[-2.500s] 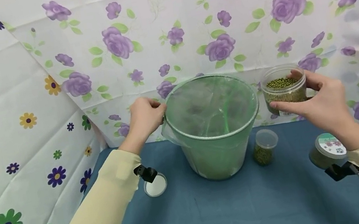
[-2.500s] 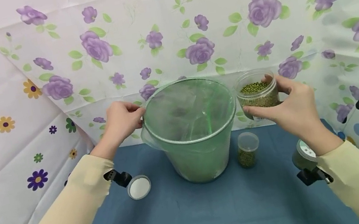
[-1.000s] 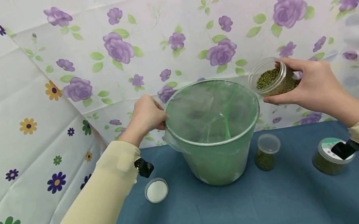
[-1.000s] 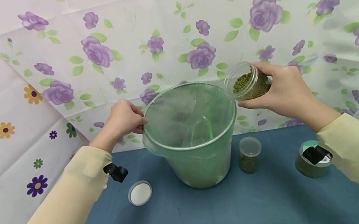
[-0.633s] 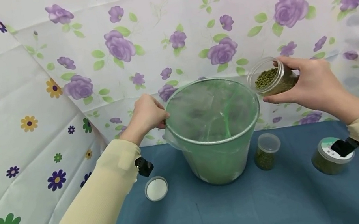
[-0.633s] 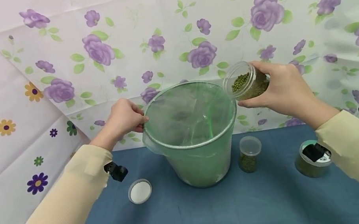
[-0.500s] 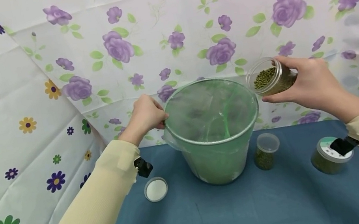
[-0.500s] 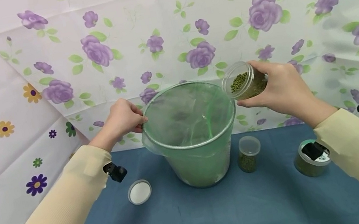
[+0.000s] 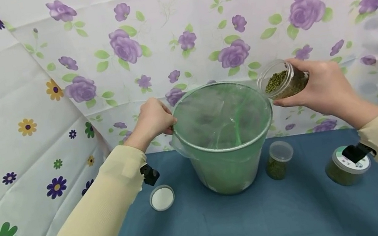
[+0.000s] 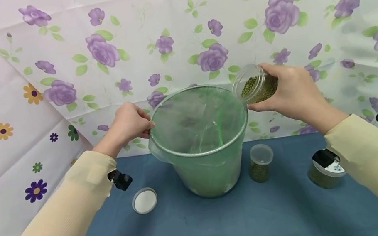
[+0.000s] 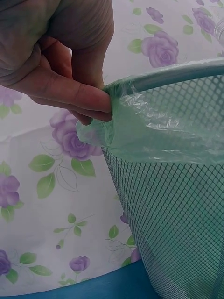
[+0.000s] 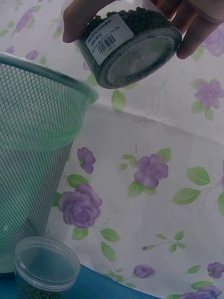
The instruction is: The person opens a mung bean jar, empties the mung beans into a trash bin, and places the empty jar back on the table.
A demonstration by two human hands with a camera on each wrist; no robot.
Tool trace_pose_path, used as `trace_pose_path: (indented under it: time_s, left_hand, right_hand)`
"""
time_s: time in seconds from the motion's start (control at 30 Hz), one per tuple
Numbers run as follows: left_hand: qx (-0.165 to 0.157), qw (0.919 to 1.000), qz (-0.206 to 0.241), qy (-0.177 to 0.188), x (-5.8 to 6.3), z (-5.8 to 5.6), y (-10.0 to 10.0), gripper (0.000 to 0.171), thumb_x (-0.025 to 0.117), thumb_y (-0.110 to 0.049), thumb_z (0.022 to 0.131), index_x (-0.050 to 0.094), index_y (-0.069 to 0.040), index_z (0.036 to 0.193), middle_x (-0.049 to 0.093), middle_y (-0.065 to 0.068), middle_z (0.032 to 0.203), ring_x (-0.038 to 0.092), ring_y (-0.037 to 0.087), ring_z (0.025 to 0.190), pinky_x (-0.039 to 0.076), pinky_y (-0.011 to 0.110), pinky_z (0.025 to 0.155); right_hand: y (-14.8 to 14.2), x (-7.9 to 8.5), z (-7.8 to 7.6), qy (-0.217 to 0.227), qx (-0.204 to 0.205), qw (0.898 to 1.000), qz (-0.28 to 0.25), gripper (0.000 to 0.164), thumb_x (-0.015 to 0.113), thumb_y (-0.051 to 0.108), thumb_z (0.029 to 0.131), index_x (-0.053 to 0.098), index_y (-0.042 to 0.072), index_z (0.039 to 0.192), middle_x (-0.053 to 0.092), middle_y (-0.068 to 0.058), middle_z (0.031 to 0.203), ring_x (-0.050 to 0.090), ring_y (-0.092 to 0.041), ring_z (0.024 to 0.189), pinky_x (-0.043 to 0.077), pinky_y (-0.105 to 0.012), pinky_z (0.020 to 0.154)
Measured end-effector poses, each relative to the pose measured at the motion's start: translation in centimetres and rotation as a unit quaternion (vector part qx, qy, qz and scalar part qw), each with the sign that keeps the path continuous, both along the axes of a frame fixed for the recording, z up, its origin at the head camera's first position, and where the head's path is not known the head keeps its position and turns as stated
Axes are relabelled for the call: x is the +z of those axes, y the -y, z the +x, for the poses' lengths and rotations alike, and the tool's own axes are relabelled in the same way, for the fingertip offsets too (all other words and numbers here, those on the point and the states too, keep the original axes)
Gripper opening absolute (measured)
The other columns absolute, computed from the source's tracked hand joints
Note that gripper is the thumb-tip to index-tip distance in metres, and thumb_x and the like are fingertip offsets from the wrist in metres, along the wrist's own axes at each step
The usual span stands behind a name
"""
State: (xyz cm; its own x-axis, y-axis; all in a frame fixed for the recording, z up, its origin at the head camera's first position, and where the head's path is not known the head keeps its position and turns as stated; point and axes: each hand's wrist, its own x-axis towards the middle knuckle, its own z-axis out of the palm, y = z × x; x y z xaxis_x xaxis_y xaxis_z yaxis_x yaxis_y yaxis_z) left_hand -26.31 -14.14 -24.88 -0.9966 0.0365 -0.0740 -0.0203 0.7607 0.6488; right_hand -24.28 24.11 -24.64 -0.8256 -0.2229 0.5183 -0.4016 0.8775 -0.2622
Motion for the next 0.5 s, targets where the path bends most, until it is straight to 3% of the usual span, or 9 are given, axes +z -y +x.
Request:
trace_pose_path:
  time_s: [0.23,0.5]
  left_hand:
    - [0.002,1.0000,-0.001,-0.004,0.27,0.10,0.12,0.012,0.068,-0.011,0.083,0.073,-0.001,0.084,0.071,0.011,0.073,0.070,0.020,0.061,0.057,0.028,0.057]
    - [-0.002,1.0000,0.005,0.007,0.18,0.06,-0.07,0.013,0.067,-0.010,0.084,0.072,0.000,0.089,0.070,0.012,0.079,0.070,0.019,0.062,0.057,0.028,0.059]
  right_hand:
    - [0.23,0.46,-0.10,0.016,0.005,1.000,0.022,0.097,0.078,0.066,0.054,0.048,0.026,0.137,0.066,-0.012,0.105,0.062,-0.031,0.088,0.051,-0.048,0.067]
    - [0.30,0.65,0.09,0.006,0.005,0.998,0.055,0.100,0.078,0.066,0.055,0.047,0.021,0.138,0.066,-0.015,0.105,0.062,-0.032,0.085,0.050,-0.047,0.065]
